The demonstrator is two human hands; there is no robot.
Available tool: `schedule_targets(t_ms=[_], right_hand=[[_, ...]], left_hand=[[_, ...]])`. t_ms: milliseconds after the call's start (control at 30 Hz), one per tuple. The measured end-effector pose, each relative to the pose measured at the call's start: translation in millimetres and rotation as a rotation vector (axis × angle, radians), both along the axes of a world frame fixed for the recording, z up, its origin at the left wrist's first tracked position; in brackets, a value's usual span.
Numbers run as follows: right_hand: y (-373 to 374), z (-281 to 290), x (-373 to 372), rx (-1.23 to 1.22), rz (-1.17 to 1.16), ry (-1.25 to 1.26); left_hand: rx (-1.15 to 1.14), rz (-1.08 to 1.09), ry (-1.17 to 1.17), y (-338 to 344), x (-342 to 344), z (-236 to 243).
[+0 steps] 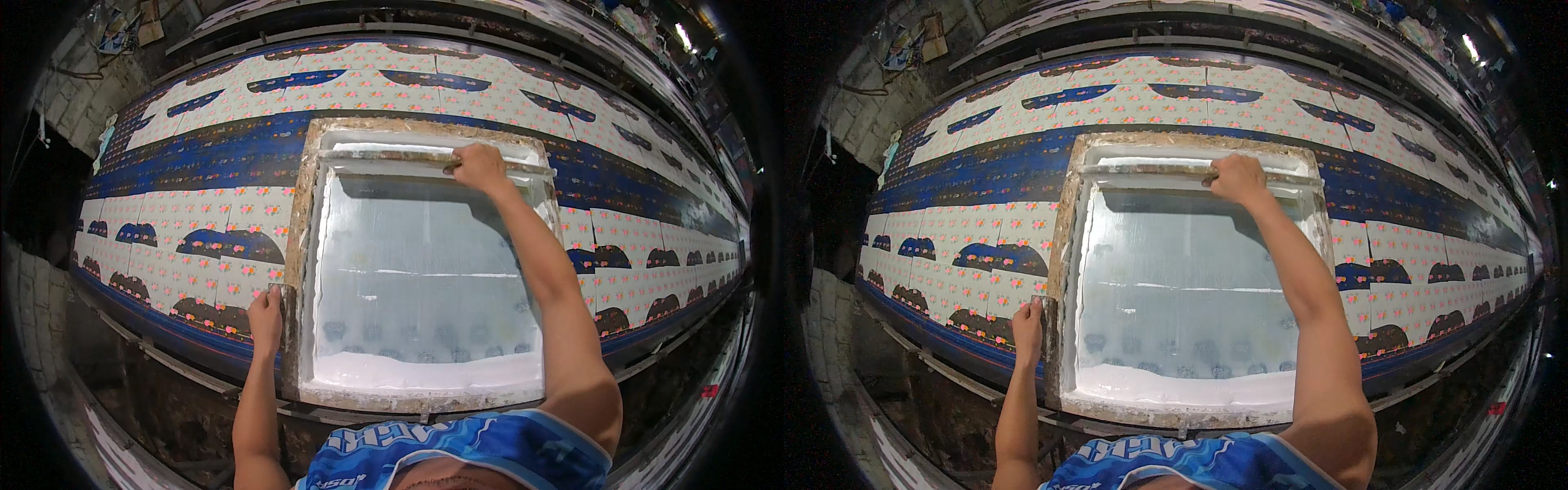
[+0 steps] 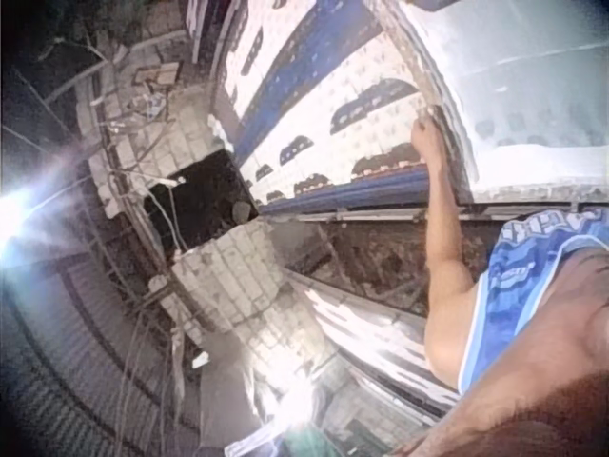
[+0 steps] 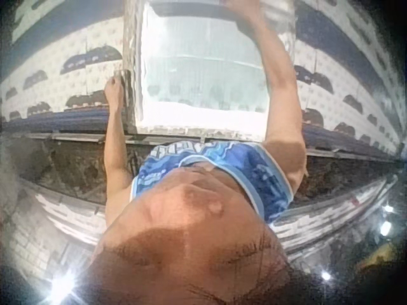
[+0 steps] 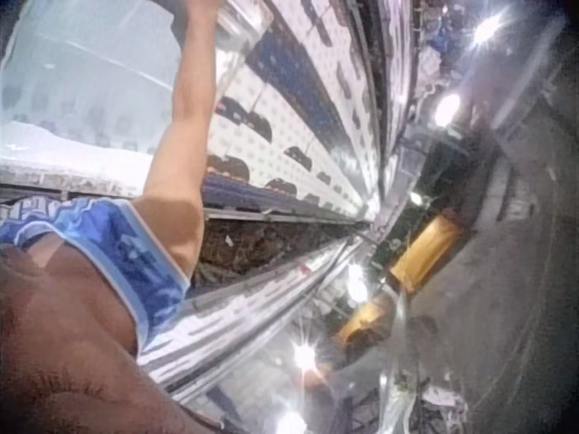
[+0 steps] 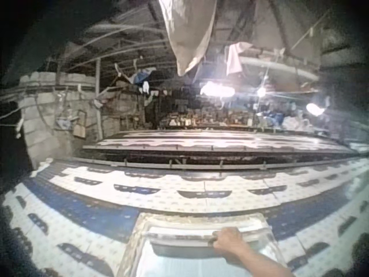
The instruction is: The person uses a squeegee to spread ink across a screen printing frame placed over a patterned fabric on a conveyor. The person repeatedly pulls the squeegee across the screen to transfer the design onto the fabric below.
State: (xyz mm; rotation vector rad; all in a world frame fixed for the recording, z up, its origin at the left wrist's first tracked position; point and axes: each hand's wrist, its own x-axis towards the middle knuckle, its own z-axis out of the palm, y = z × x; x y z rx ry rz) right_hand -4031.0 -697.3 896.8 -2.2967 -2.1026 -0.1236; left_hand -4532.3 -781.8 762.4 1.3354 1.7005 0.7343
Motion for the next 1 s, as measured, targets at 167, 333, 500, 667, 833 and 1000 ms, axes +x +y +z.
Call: schedule_targets(t_ms=[167, 333, 500, 667, 833, 1000], right_hand=[[22.9, -12.8, 16.5, -0.055, 0.005, 0.019], [-5.2, -17.2, -8.5, -0.042, -0.041, 0.015], [-77.1, -25.3, -43.2, -0.087, -0.021, -0.007], [-184.8, -32.0, -94.2, -0.058, 0.017, 0.082], [-294.1, -31.9, -155.3, 0.019, 0.077, 0.100], [-370.4, -25.4, -196.8, 0.023, 0.066, 0.111]], left_hand=[[-0.004, -0.022, -0.032, 2.0, -4.1, -3.2], [0.019, -0.012, -0.073, -0.1, -2.0, 1.5], [0.026, -0.028, -0.035, 3.7, -7.0, -13.0], [0.027, -0.052, -0.042, 7.5, -4.7, -15.5], [0.062, -0.091, 0.033, 11.6, -10.7, -23.6], [0.073, -0.112, 0.047, 10.1, -5.9, -17.4]])
